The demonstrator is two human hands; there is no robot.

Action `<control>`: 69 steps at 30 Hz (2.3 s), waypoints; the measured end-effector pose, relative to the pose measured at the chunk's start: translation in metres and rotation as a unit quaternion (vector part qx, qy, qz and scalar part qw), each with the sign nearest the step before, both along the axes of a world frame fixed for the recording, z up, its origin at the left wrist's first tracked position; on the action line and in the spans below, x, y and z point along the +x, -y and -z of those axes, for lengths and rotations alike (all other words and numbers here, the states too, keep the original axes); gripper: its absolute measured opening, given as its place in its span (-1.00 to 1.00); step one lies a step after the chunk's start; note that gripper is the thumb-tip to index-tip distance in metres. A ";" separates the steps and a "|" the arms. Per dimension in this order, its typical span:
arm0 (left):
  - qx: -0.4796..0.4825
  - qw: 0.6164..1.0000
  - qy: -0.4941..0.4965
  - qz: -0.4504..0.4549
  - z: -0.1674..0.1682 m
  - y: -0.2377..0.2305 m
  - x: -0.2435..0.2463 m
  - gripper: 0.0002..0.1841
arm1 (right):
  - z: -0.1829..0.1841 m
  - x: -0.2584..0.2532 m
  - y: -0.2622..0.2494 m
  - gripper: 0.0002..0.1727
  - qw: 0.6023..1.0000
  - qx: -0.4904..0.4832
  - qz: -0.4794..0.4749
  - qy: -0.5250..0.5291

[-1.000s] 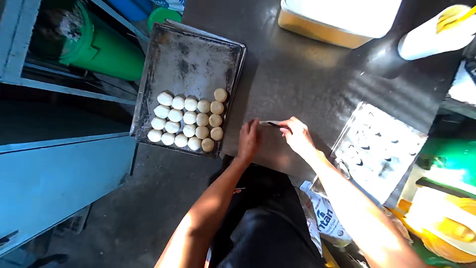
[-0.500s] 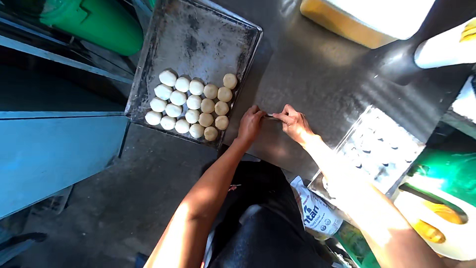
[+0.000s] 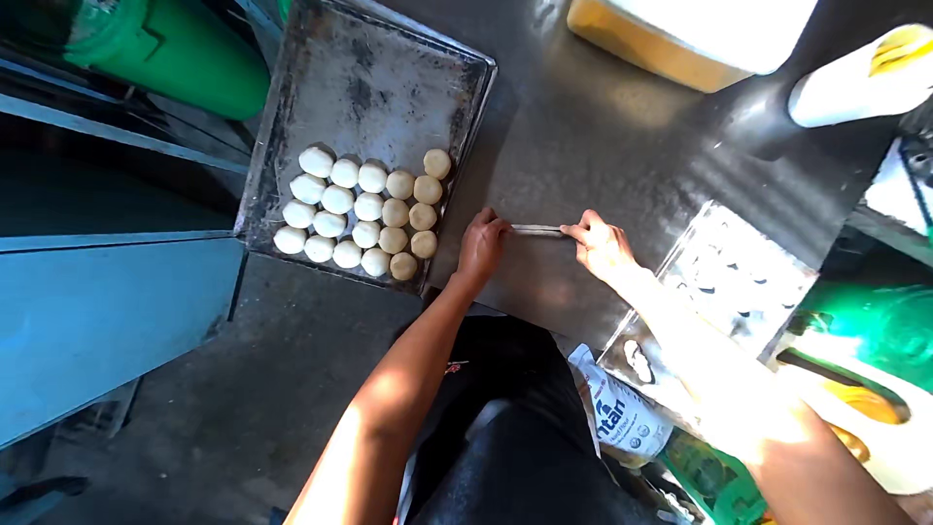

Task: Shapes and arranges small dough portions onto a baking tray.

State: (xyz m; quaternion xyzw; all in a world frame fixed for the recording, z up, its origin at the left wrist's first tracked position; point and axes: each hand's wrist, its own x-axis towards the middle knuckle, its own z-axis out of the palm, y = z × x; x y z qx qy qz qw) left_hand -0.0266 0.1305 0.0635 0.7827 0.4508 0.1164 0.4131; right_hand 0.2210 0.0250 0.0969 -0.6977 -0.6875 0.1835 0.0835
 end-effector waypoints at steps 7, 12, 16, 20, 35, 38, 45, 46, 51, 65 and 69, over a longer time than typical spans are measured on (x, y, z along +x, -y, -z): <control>-0.040 0.998 -0.038 -0.012 -0.016 -0.003 0.015 -0.55 | -0.016 -0.012 0.009 -0.75 0.972 0.105 0.161 -0.132; -0.019 0.994 -0.104 0.005 -0.033 0.012 0.037 -0.76 | 0.010 -0.022 0.013 -0.66 0.932 0.141 0.319 -0.101; -0.033 0.998 0.005 0.045 -0.039 0.013 0.053 -0.80 | 0.010 -0.051 0.040 -0.63 0.882 0.112 0.397 -0.228; -0.092 0.979 0.048 0.174 -0.078 0.049 0.108 -0.79 | 0.005 -0.058 0.070 -0.57 0.750 0.104 0.479 -0.445; -0.299 0.888 0.010 0.349 -0.094 0.236 0.393 -0.64 | -0.031 0.174 0.321 -0.50 0.671 0.199 0.636 -0.326; -0.201 0.897 -0.012 0.393 -0.081 0.253 0.428 -0.64 | -0.016 0.228 0.363 -0.57 0.725 0.148 0.636 -0.218; 0.126 0.881 -0.026 0.456 -0.024 0.270 0.506 -0.82 | 0.006 0.274 0.378 -0.76 0.741 0.104 0.635 -0.190; 0.180 0.863 -0.031 0.470 -0.017 0.269 0.505 -0.83 | 0.014 0.275 0.377 -0.76 0.756 0.110 0.622 -0.170; 0.180 0.843 -0.070 0.502 -0.065 0.249 0.456 -0.63 | 0.022 0.271 0.370 -0.77 0.789 0.095 0.604 -0.061; 0.116 0.941 -0.282 -0.145 -0.097 -0.119 -0.031 -0.55 | -0.072 0.047 0.143 -0.71 0.866 0.140 0.446 -0.176; 0.124 0.984 -0.126 -0.026 -0.123 -0.086 -0.032 -0.79 | -0.086 -0.052 0.042 -0.66 0.879 0.171 0.336 -0.291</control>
